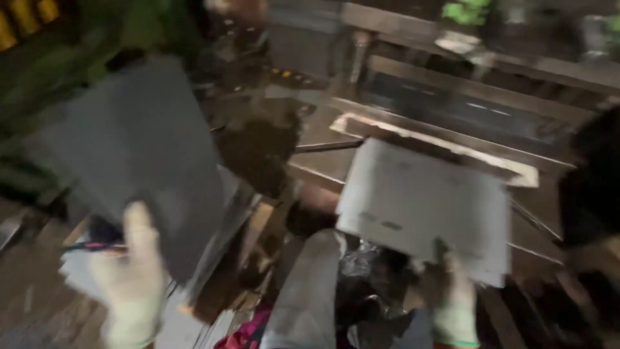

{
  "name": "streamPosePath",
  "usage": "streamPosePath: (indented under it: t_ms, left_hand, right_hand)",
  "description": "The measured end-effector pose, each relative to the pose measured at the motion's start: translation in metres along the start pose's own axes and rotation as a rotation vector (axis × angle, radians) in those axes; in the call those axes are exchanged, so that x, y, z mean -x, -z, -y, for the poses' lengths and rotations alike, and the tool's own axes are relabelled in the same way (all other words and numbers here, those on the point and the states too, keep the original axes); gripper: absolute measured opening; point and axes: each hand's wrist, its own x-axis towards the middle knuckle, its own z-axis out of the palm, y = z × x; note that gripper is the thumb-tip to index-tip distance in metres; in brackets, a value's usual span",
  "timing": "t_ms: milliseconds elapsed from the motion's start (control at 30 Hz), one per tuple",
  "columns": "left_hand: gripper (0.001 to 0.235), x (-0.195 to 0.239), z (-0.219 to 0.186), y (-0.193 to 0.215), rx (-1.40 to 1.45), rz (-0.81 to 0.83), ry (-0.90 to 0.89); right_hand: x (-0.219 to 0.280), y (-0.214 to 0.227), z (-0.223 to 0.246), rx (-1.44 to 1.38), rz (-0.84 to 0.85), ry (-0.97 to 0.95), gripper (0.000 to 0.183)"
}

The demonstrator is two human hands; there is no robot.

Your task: Feeding metal sheets into a hydraulic press machine for punching or forming.

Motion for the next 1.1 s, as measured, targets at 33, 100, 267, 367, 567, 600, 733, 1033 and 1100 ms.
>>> streamPosePath:
  t_ms: [33, 100, 267, 367, 567, 600, 733, 1033, 1100]
  left_hand:
    - [0.022, -0.003, -0.007, -0.008, 0.311, 0.033, 0.098]
    - [0.024, -0.002, -0.031, -0.038, 0.638, 0.115, 0.189]
    - [0.059, 0.041, -0.109, -0.15, 1.001, 0.424, 0.814]
    - [0.045, 0.062, -0.138, -0.248, 1.186, 0.423, 0.893]
    - [0.042, 0.085, -0.196, -0.376, 1.359, 0.602, 1.066]
    - [0.042, 0.086, -0.194, -0.384, 1.36, 0.614, 1.06]
    - [0.044, 0.091, -0.196, -0.387, 1.327, 0.584, 1.017]
    - [0.045, 0.093, -0.19, -0.399, 1.304, 0.581, 0.988]
    - [0.046, 0.093, -0.189, -0.401, 1.271, 0.563, 1.011]
  right_hand:
    - [0.002, 0.02, -0.018, 0.039, 0.01, 0.001, 0.054]
    - [0.015, 0.018, -0.023, 0.061, -0.017, 0.028, 0.056]
    - [0.002, 0.051, -0.08, -0.447, 0.036, -0.101, 0.031]
    - [0.006, 0.012, -0.057, -0.447, -0.159, -0.112, 0.037]
    - [-0.011, 0.021, -0.091, -0.304, -0.2, -0.054, 0.042]
    - [-0.019, 0.024, -0.102, -0.312, -0.203, -0.044, 0.042]
    - [-0.026, 0.018, -0.109, -0.196, -0.033, 0.124, 0.043]
    - [-0.047, 0.007, -0.09, -0.176, -0.147, -0.048, 0.035]
    - [-0.035, 0.002, -0.076, -0.161, -0.154, -0.065, 0.036]
